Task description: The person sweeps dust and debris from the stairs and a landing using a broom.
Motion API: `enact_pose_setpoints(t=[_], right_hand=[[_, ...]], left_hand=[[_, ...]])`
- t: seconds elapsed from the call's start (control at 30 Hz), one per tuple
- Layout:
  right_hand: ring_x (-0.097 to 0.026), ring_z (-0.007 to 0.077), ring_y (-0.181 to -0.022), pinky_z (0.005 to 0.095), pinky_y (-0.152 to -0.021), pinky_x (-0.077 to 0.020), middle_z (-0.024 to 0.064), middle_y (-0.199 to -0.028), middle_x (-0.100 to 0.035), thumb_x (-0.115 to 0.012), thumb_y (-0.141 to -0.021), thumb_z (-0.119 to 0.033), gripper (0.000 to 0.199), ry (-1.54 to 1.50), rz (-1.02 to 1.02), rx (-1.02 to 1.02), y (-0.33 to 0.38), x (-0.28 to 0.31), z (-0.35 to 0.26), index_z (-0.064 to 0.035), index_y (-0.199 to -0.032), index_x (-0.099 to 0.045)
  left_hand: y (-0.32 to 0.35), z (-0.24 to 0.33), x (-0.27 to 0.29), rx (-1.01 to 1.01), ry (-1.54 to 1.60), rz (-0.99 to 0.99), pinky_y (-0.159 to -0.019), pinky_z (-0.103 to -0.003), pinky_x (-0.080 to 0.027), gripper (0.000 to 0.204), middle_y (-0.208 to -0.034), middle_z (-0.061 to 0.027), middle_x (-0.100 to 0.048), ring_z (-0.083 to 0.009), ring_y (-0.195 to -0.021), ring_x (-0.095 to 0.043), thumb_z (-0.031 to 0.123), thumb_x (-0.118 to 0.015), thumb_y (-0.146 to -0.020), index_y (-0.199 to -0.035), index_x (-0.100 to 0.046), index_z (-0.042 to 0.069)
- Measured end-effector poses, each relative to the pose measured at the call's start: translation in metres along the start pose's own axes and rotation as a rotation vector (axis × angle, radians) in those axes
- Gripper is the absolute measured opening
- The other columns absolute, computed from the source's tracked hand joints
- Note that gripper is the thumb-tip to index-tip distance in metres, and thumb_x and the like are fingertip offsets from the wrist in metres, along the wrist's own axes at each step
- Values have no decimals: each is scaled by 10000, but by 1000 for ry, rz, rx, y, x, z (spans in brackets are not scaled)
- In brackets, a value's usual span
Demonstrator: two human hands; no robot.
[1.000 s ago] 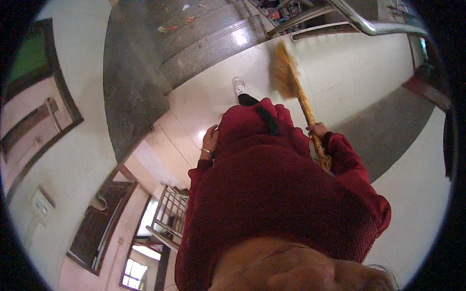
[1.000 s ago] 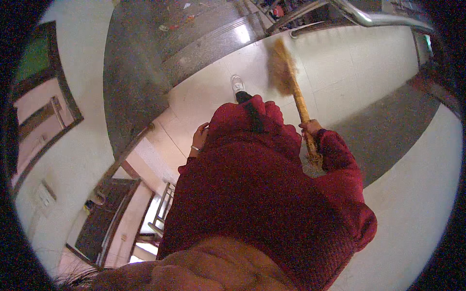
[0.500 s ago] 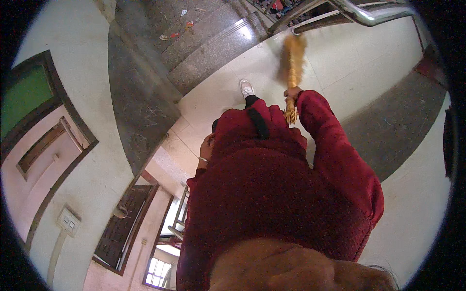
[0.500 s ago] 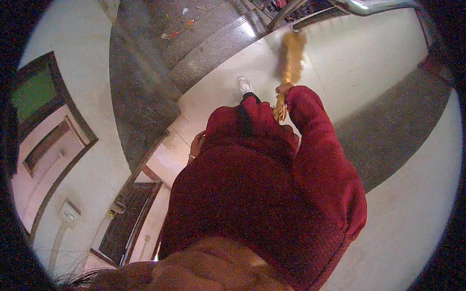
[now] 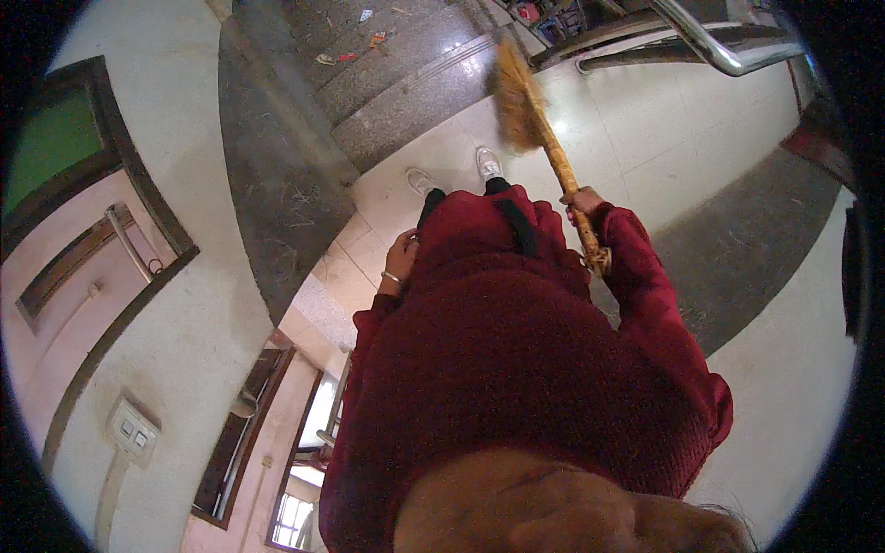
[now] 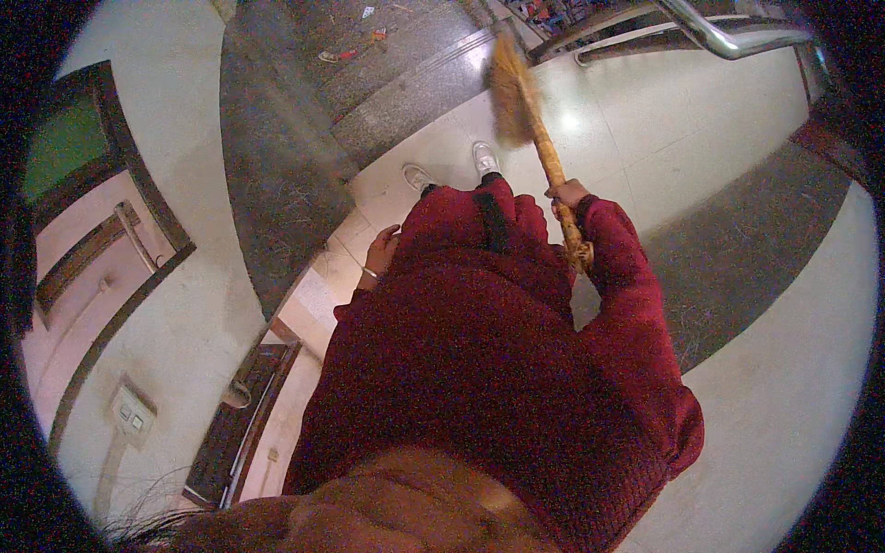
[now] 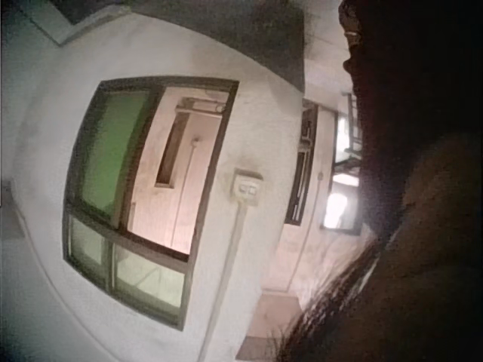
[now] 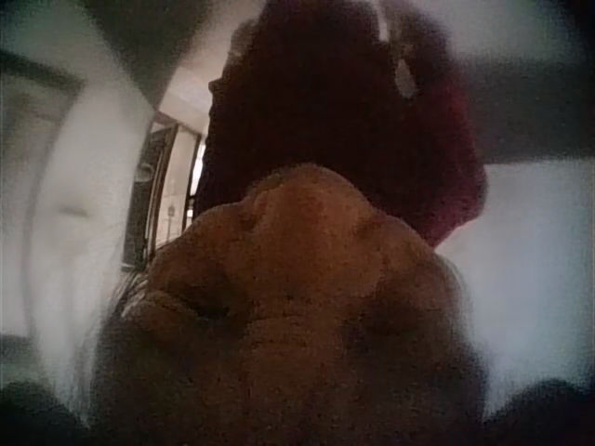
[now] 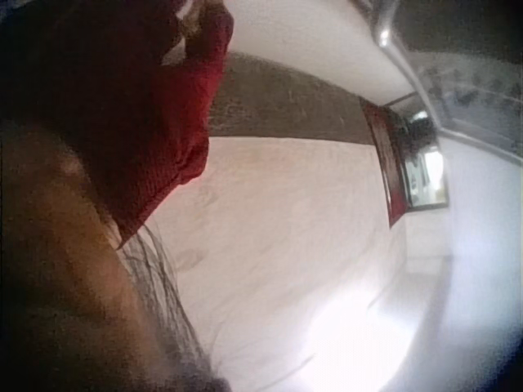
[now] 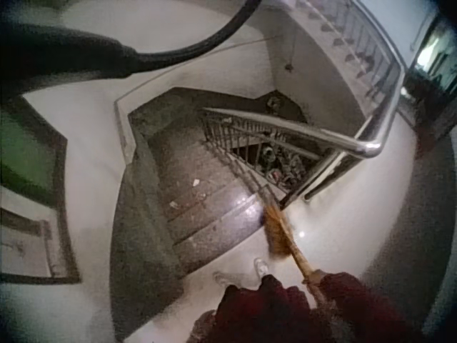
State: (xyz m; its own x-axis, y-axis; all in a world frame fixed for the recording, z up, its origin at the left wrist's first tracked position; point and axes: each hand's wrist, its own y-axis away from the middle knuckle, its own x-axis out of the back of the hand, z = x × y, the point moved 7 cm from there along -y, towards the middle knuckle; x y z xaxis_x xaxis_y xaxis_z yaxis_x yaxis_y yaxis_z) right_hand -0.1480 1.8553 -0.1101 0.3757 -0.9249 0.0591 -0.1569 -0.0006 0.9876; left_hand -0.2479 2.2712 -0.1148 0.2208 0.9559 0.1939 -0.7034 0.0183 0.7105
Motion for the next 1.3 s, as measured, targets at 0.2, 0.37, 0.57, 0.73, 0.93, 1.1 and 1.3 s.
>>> enact_pose_setpoints(t=[0.2, 0.37, 0.57, 0.73, 0.93, 1.1, 1.3], right_hand=[[-565, 259, -686, 338, -616, -453, 143, -759, -575, -522, -694, -269, 219, 1189, -188, 691, -63, -110, -37, -92, -804, -587], [-567, 275, -721, 340, -663, -445, 157, -794, -584, -499, -691, -353, 291, 859, -137, 305, -30, -164, -102, -112, -816, -604], [-519, 141, -495, 273, -473, -418, 48, -571, -553, -535, -679, -218, 222, 294, -259, 276, -42, -176, -125, -14, -592, -532], [-560, 231, -571, 317, -555, -460, 131, -648, -571, -598, -611, -244, 277, 689, 192, 330, -19, -132, -148, 20, -681, -547], [-553, 345, -756, 414, -634, -451, 194, -797, -554, -481, -665, 1, 275, 1346, 575, 445, -41, 17, -191, -12, -916, -368], [-592, 264, -667, 395, -529, -472, 127, -740, -587, -340, -829, -198, 210, 1832, 843, 471, -43, 102, -315, -39, -960, -381], [-596, 246, -747, 383, -560, -493, 105, -860, -597, -441, -791, -253, 289, 1997, 685, 33, -89, 89, -416, -59, -1000, -489]], left_hand=[[8, -46, 48, 57, 119, -49, -745, -233, -406, 325, -915, -71, -557, -122, -832, -519, 121, -445, -805, -1119, -436, 37], [18, -23, 87, 42, -21, -43, -737, -241, -412, 342, -929, -99, -563, -144, -821, -530, 145, -446, -805, -1118, -419, 9], [5, -32, 109, 31, 183, -20, -732, -255, -417, 337, -959, -107, -557, -157, -850, -532, 169, -433, -820, -1111, -420, -1], [-1, -22, 116, 113, 218, 46, -722, -244, -417, 318, -918, -94, -571, -141, -809, -533, 164, -479, -792, -1080, -462, 28], [-10, -29, 101, 165, 314, 131, -697, -244, -426, 329, -907, -92, -575, -140, -783, -539, 176, -484, -791, -1088, -461, 35], [-10, -64, 76, 196, 379, 241, -715, -253, -428, 334, -911, -98, -575, -153, -797, -542, 174, -474, -787, -1092, -459, 38], [-1, -28, 23, 213, 382, 257, -760, -279, -413, 338, -964, -129, -559, -199, -885, -536, 156, -457, -783, -1102, -447, 45]])
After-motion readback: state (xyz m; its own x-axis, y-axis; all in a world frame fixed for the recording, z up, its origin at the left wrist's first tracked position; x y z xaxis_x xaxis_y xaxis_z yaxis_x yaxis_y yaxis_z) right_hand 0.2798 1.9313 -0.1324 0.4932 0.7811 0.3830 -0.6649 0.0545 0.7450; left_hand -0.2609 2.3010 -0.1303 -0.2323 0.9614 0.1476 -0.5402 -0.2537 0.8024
